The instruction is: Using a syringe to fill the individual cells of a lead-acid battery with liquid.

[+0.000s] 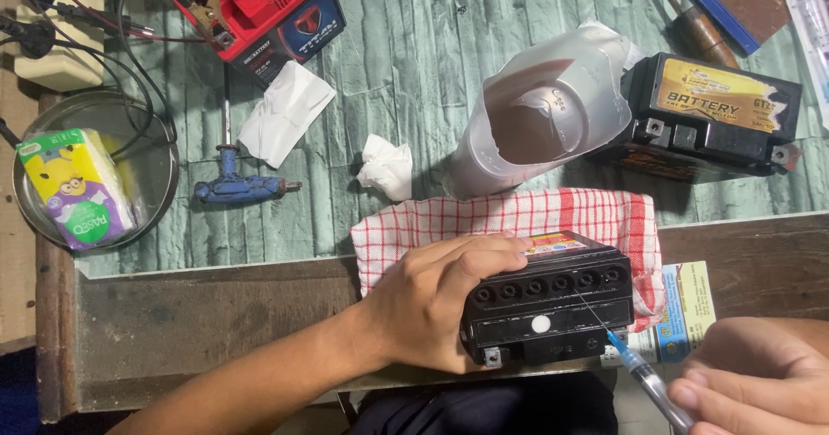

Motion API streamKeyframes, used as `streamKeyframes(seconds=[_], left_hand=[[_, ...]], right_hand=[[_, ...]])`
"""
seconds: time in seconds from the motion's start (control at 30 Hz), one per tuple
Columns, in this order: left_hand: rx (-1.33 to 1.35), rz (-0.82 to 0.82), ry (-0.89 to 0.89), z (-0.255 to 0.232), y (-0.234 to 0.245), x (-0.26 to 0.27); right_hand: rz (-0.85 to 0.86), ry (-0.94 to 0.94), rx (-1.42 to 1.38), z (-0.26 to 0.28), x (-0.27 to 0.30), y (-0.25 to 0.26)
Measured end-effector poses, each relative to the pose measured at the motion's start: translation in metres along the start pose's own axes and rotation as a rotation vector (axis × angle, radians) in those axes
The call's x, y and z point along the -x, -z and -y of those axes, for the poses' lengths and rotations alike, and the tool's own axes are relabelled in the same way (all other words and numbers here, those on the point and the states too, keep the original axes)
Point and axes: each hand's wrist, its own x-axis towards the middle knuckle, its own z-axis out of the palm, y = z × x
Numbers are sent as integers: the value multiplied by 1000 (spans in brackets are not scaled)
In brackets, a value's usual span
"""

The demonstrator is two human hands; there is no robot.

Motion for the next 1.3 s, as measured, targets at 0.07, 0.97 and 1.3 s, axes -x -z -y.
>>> streamKeyframes(seconds=[0.07,0.97,1.3], left_hand=[[2,1,0,0,0,0],[-51,75,100,13,-4,11],[-18,154,149,24,5,12]], right_hand=[[-37,118,-11,7,-14,3],[-202,73,-245,-49,-79,-1],[-217,-461,-80,-12,-129,10]])
